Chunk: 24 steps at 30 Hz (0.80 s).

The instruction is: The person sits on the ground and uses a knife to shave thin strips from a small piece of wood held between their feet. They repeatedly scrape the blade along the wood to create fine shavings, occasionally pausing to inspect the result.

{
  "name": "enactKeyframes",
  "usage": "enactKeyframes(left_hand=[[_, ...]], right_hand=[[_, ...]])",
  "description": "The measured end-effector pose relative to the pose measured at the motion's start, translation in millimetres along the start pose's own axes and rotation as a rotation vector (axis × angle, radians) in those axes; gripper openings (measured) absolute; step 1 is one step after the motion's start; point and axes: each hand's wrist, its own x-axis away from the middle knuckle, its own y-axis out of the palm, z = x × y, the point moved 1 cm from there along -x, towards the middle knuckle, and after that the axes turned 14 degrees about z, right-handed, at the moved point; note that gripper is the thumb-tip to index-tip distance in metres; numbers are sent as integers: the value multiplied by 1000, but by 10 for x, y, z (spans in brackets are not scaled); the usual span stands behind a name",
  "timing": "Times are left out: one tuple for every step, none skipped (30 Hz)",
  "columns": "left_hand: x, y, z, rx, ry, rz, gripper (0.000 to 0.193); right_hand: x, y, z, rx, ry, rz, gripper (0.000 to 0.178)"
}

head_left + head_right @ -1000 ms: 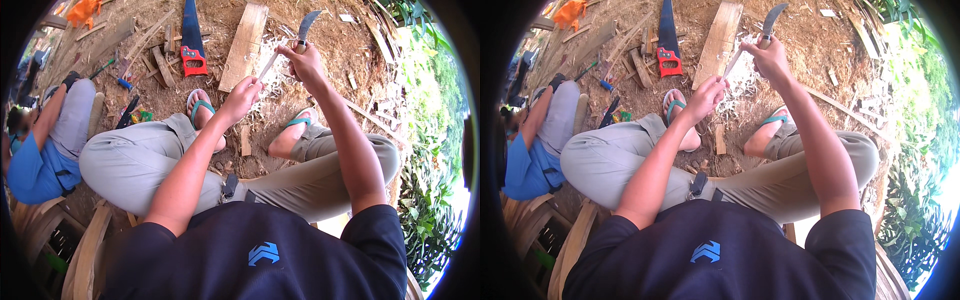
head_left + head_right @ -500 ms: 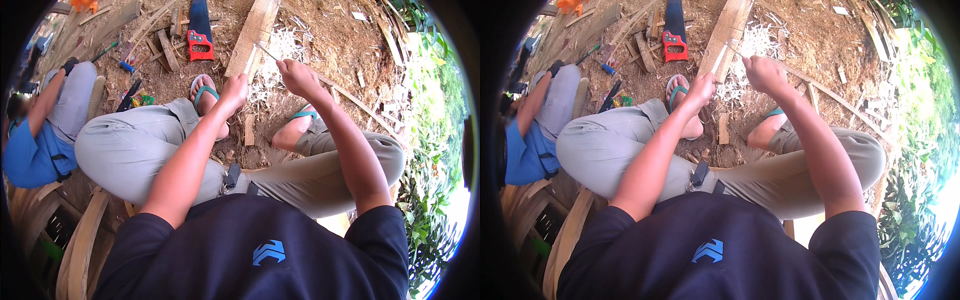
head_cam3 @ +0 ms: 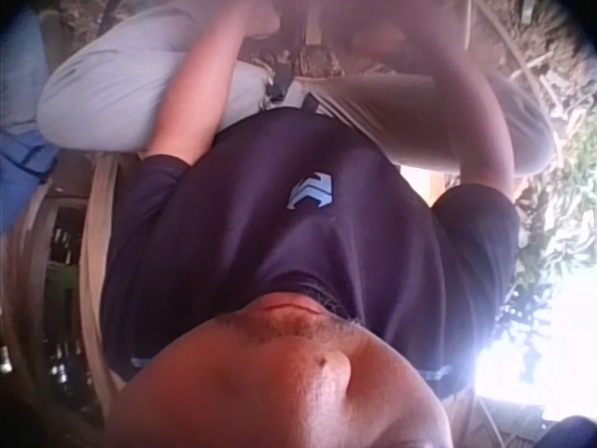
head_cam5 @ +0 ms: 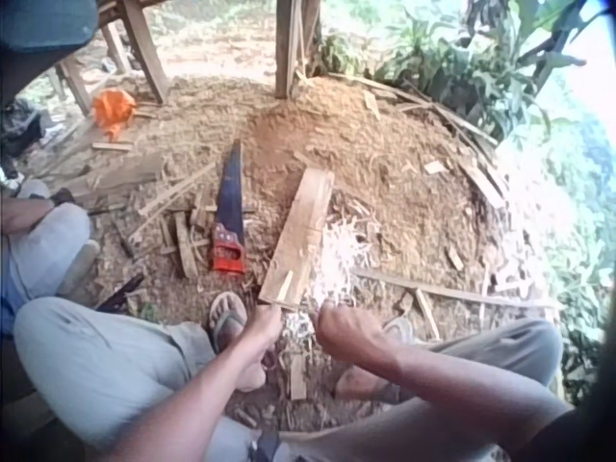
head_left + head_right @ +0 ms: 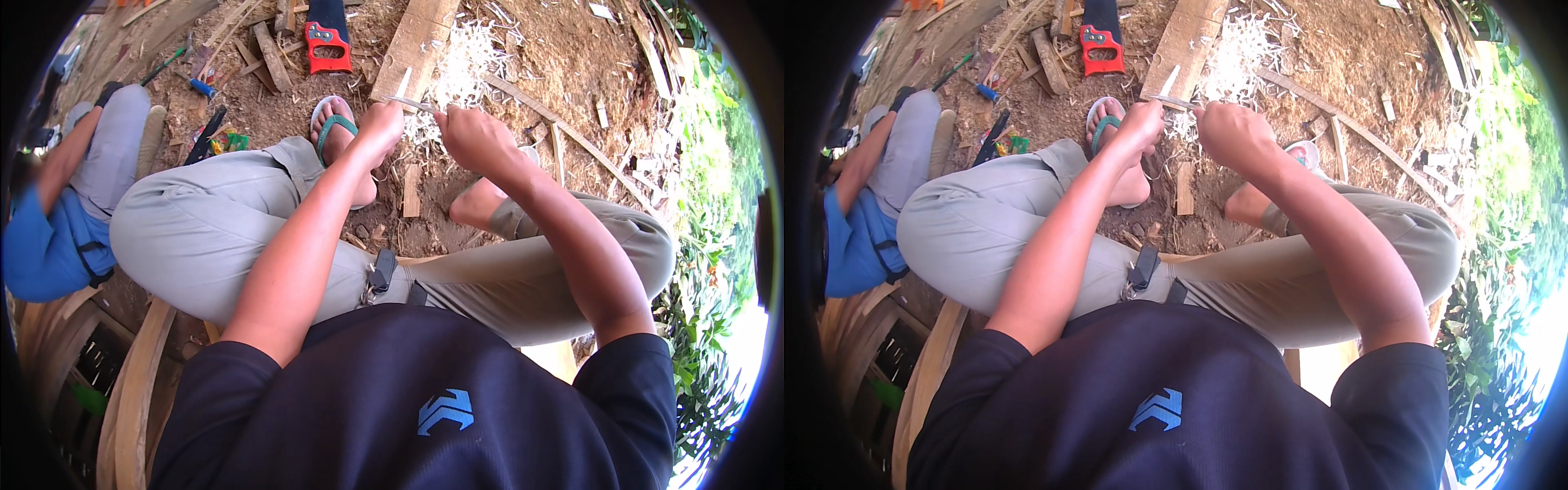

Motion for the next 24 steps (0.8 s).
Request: enactKeyframes(left_hand=[[50, 7, 16, 1, -5, 13, 16], [85, 18, 24, 0, 5, 27, 17], [128, 28, 39, -1, 15, 41, 17], [165, 45, 52, -2, 25, 53, 17], [209, 65, 59, 42, 8, 54, 18], [255, 87, 64, 87, -9, 54, 18], [279, 106, 57, 131, -25, 57, 19], [297, 121, 57, 86, -17, 71, 26], [313, 133, 59, 40, -9, 85, 34], [299, 139, 34, -3, -3, 101, 44], [281, 144, 12, -42, 43, 121, 44], [266, 147, -8, -82, 89, 140, 44], [286, 153, 11, -123, 135, 154, 43], [303, 154, 28, -126, 127, 143, 43], [319, 151, 45, -128, 120, 133, 43], [332, 134, 52, -128, 111, 127, 43], [311, 126, 29, -161, 145, 138, 43], [287, 114, 10, -194, 179, 148, 43], [255, 107, -20, -228, 216, 157, 43], [222, 97, -53, -237, 228, 158, 43], [191, 87, -88, -245, 240, 158, 44], [222, 82, -44, -257, 257, 154, 44], [263, 80, -13, -246, 232, 141, 44], [308, 78, 13, -236, 208, 128, 44]], right_hand=[[18, -16, -17, -12, 0, 8, 46], [29, -37, -35, -7, -1, -9, 46], [34, -69, -56, -1, -2, -25, 47], [41, -108, -80, 5, -1, -42, 47], [59, -141, -107, 28, -17, -60, 47], [82, -172, -134, 51, -33, -79, 47], [94, -184, -149, 74, -51, -96, 47], [105, -158, -134, 87, -56, -88, 46], [121, -113, -105, 101, -62, -81, 45], [127, -90, -105, 115, -71, -75, 44], [133, -79, -108, 117, -75, -66, 43], [146, -76, -118, 120, -78, -57, 42], [159, -70, -111, 124, -76, -50, 41], [169, -49, -105, 143, -66, -38, 40], [179, -14, -106, 161, -56, -26, 39], [178, -13, -151, 179, -52, -15, 38], [169, -19, -190, 206, -36, -64, 35], [152, -35, -231, 233, -20, -112, 32], [149, -56, -262, 260, -2, -159, 29], [153, -14, -257, 250, -14, -114, 32], [154, 73, -237, 241, -26, -70, 34], [146, 126, -211, 231, -30, -23, 37], [136, 179, -181, 234, -26, -29, 37], [123, 235, -153, 237, -22, -35, 37]])
